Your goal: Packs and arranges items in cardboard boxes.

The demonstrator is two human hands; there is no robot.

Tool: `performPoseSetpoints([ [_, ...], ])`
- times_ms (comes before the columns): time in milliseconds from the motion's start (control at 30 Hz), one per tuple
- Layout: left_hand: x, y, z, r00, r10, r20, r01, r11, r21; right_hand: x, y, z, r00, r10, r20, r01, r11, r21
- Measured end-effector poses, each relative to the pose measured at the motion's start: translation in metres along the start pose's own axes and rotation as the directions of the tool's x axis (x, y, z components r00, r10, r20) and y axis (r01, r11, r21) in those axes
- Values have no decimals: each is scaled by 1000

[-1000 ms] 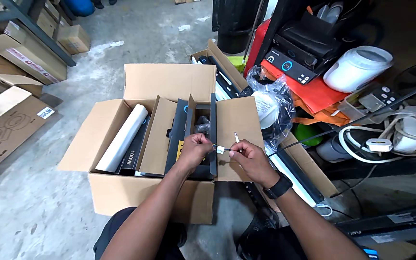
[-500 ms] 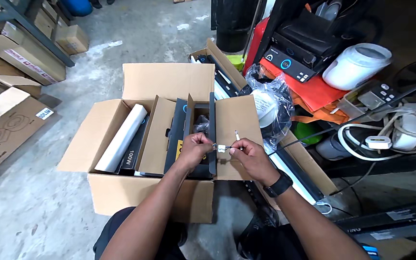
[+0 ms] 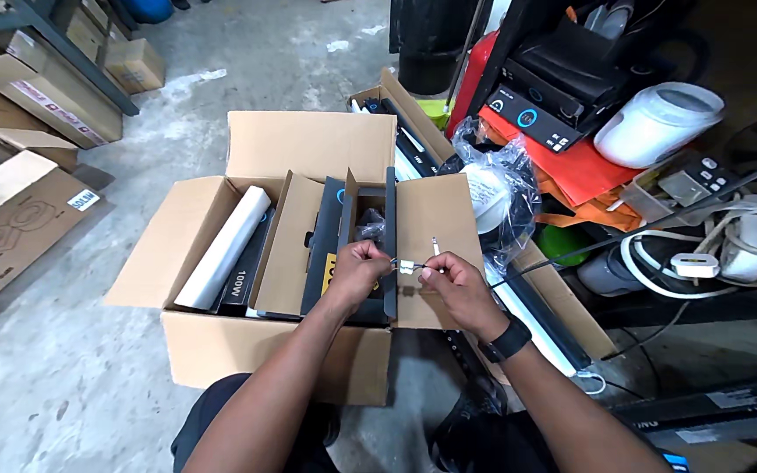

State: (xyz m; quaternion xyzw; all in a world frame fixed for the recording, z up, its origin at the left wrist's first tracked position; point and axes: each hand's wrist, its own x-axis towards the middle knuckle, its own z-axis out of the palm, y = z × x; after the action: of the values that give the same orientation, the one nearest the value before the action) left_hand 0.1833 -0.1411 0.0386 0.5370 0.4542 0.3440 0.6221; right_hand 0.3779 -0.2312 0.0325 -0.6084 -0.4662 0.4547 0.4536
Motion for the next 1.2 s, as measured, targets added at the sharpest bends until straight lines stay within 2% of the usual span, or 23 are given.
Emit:
performPoseSetpoints([
  [133, 0, 2, 0, 1000, -20, -23, 20, 1000, -4, -2, 0, 4, 1000, 4, -4, -4, 1000, 2],
  [600, 2, -1, -2, 999, -30, 46, 28, 999, 39, -2, 1, 3, 1000, 6, 0, -6, 1000, -6],
  [800, 2, -2, -1, 999, -41, 18, 40, 998, 38, -2, 0, 5, 1000, -3, -7, 3, 1000, 7],
  [1200, 1, -2, -2, 999, 8, 42, -9, 1000, 15, -1, -1, 3, 999, 42, 15, -42, 999, -3],
])
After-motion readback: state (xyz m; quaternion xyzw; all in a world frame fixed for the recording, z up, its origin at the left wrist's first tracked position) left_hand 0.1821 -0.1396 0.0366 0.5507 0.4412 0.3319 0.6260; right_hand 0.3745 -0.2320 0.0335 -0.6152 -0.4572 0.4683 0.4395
